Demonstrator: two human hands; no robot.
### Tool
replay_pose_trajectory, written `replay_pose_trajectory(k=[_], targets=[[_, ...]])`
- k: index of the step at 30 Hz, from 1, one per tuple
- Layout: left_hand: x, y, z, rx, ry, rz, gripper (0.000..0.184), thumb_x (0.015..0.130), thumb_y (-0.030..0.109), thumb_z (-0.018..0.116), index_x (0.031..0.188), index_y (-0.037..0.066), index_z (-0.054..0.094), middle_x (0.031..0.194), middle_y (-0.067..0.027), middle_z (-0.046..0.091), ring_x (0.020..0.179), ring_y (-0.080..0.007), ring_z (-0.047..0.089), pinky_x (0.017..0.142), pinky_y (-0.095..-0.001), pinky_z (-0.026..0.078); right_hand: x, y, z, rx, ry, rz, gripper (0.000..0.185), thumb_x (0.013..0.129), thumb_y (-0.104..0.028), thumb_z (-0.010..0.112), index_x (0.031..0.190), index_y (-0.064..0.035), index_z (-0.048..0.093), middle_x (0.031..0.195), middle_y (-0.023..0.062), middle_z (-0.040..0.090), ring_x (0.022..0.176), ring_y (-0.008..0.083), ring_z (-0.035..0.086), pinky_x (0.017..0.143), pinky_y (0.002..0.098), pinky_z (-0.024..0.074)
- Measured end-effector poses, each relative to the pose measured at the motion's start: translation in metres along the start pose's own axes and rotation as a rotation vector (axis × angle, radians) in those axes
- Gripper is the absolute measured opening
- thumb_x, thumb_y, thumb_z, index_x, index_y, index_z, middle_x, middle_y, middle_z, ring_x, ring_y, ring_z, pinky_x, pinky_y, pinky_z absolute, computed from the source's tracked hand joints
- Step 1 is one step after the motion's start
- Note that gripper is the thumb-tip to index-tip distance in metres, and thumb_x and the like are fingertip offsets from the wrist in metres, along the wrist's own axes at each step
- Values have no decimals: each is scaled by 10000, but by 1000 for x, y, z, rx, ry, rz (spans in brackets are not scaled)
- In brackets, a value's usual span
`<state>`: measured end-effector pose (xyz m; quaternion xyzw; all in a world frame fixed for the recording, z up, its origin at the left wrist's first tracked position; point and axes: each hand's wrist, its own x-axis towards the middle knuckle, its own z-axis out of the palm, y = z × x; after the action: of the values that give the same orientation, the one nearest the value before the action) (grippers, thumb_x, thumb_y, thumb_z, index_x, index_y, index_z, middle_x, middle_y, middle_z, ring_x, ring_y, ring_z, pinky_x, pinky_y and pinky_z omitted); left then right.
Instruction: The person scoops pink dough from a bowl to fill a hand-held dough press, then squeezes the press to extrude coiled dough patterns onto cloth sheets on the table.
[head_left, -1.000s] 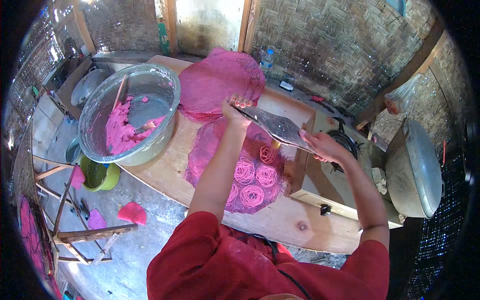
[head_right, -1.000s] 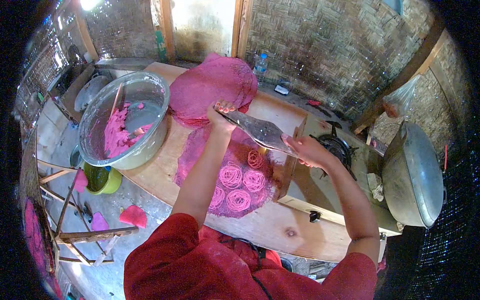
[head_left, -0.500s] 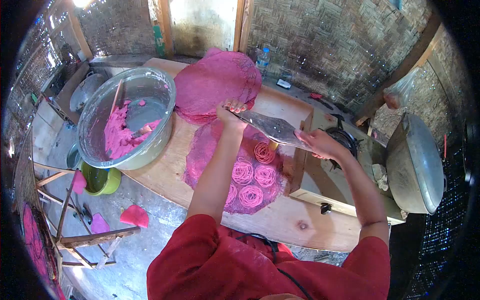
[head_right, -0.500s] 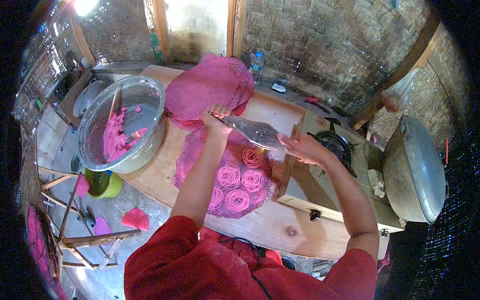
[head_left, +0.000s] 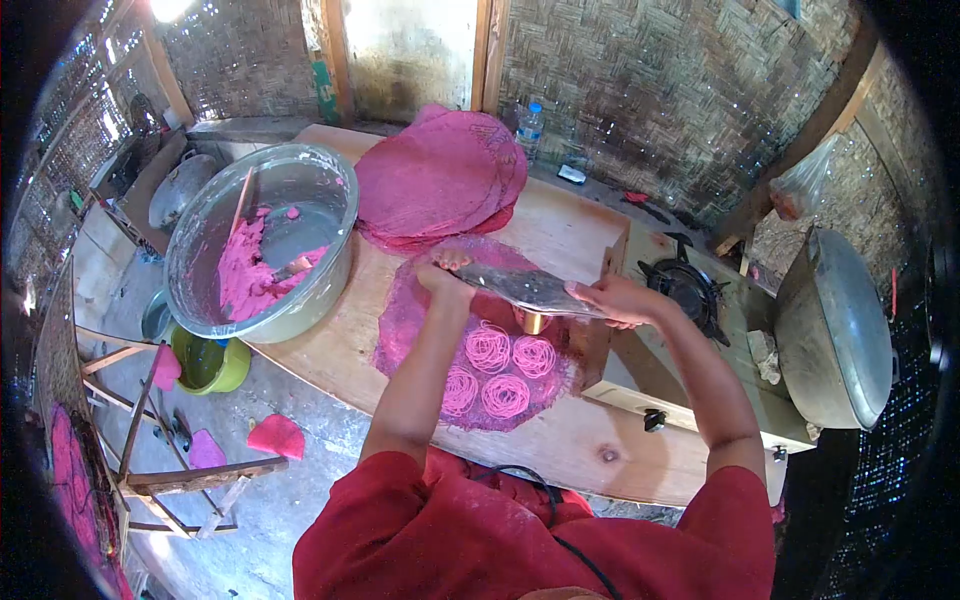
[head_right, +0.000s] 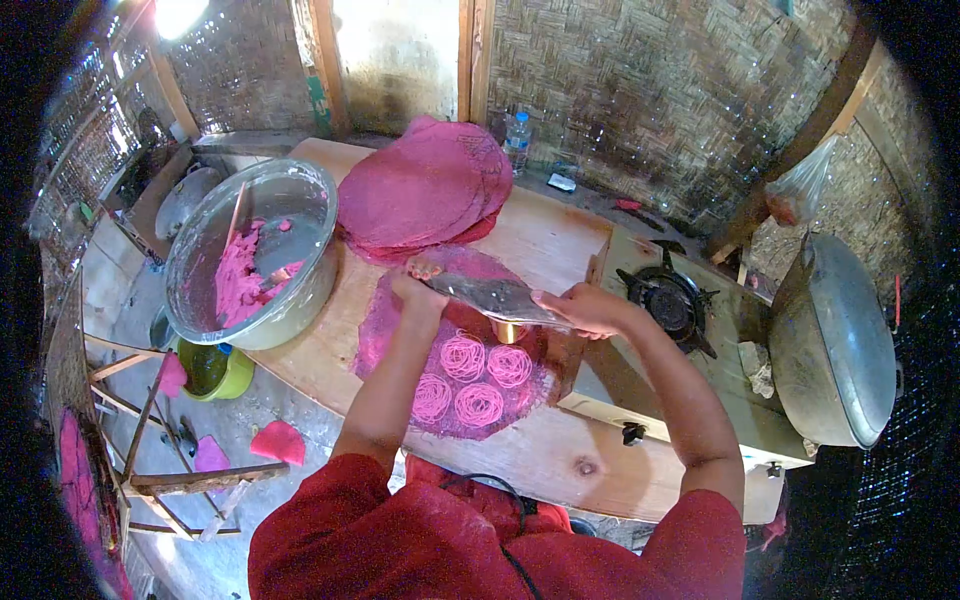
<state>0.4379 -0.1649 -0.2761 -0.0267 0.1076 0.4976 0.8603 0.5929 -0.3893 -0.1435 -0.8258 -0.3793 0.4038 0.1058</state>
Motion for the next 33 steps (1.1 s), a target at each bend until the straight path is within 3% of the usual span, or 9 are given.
replay_pose_trajectory(k=[4,9,11,13,15,20,26,31,33], targets=[[-17,-15,36,-78,-91,-60,311,818,287,319,524,190,280,439,39,311,374,-103,328,417,-266,320,-45,-2,-26,-31,-23,-38,701,800,-747,417,648,-71,530,549,23,467,462,129,442,433,301,362],[-85,-3,141,103,-266,-47,340,833,448,470,851,111,511,745,-63,543,705,-193,562,684,-372,479,-146,-11,-55,-169,264,-432,520,809,-536,628,907,-25,640,633,10,527,602,109,466,546,300,396],[-155,6,177,406,-697,-68,593,838,479,565,1222,50,420,1121,-154,551,1075,-266,535,882,-423,457,-193,-18,-54,-29,267,-445,480,796,-499,659,909,-33,642,635,27,539,606,103,453,550,306,397],[-176,13,130,1482,-1064,320,668,857,391,600,1352,48,312,1292,-190,471,1246,-317,418,991,-419,388,-220,-20,-40,119,273,-460,444,783,-463,690,912,-41,645,638,43,550,610,97,440,555,313,399],[-232,10,116,1803,-1191,435,603,855,329,606,1319,30,364,1251,-185,500,1202,-322,452,980,-414,392,-234,-23,-15,-113,344,-558,418,799,-468,663,926,-70,650,622,96,566,552,150,504,550,335,422],[-293,22,43,1973,-1212,137,585,852,328,608,1301,33,375,1236,-181,504,1190,-318,459,973,-412,394,-210,3,53,-415,304,-676,360,869,-444,554,814,-98,640,590,153,566,568,340,575,538,397,453],[-306,6,47,1961,-1207,104,564,848,326,609,1278,35,389,1218,-176,510,1175,-314,467,964,-410,398,-93,40,92,-55,230,-934,340,925,-355,470,757,-83,586,579,151,526,551,332,551,558,416,446],[-302,56,66,2047,-984,146,546,844,324,610,1260,38,401,1203,-172,515,1162,-311,473,957,-408,400,-60,-42,72,209,489,-1026,154,853,-130,525,870,-47,654,929,133,590,897,319,558,809,376,449],[-305,100,61,2100,-803,112,539,843,324,611,1252,39,406,1197,-171,517,1157,-309,476,954,-407,402,-28,-43,79,5,537,-992,141,826,-130,547,855,-50,659,960,129,583,932,317,544,835,399,432]])
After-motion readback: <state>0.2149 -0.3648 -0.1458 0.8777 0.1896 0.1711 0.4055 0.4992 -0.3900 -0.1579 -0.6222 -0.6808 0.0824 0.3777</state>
